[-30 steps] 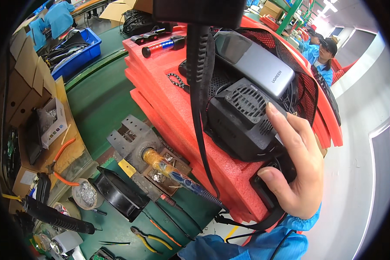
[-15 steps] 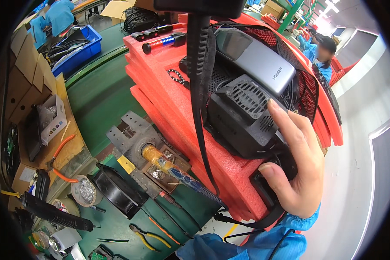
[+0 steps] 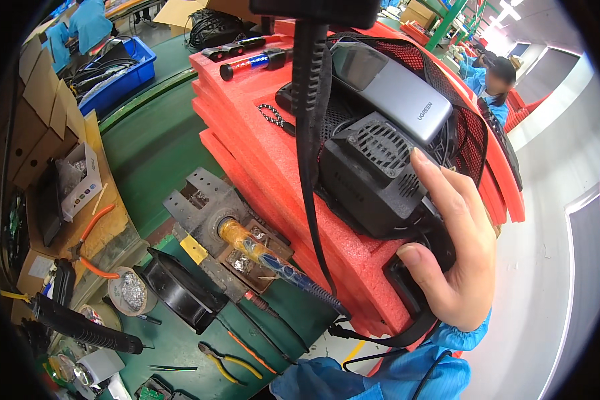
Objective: Assembling a small electronic device by placing a circuit board into a plastic housing and securing it with a power screwdriver.
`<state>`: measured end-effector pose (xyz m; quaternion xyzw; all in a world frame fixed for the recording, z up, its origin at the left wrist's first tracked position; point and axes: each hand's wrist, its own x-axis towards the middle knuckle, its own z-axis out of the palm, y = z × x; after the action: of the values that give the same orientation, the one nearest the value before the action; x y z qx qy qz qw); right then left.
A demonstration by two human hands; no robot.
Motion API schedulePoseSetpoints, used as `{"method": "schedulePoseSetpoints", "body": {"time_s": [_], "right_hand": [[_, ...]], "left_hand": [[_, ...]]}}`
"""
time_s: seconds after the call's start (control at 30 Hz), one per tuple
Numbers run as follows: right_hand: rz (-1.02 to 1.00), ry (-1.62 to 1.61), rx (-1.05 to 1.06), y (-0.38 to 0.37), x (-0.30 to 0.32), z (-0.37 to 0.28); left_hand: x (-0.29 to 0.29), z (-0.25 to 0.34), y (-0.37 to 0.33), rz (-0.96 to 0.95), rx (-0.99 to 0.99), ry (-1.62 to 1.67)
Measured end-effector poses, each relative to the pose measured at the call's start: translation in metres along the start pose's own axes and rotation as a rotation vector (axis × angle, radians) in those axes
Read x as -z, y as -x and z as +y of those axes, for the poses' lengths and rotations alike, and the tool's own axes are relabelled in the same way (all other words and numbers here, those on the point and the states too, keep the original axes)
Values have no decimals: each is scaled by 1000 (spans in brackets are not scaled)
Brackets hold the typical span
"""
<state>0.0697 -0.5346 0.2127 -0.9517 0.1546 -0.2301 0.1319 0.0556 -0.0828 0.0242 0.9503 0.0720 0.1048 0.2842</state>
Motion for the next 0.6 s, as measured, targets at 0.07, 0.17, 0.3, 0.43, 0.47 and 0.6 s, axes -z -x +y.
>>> {"method": "schedulePoseSetpoints", "body": {"time_s": [0.07,0.17,0.3,0.43,0.47,0.6], "right_hand": [[1,-4,9,-1,-1,1],[5,-6,5,-1,-2,0],[9,-11,-2,-1,-1,0],[8,-14,2,-1,-1,1],[8,-14,5,-1,-1,1],[16,-38,-15,-1,-4,1]], "left_hand": [[0,-3,2,1,-2,-3],[-1,-7,3,4,-7,-7],[-4,-14,3,12,-15,-10],[-6,-18,2,18,-22,-12],[-7,-19,2,19,-24,-12],[-8,-28,3,26,-25,-21]]}}
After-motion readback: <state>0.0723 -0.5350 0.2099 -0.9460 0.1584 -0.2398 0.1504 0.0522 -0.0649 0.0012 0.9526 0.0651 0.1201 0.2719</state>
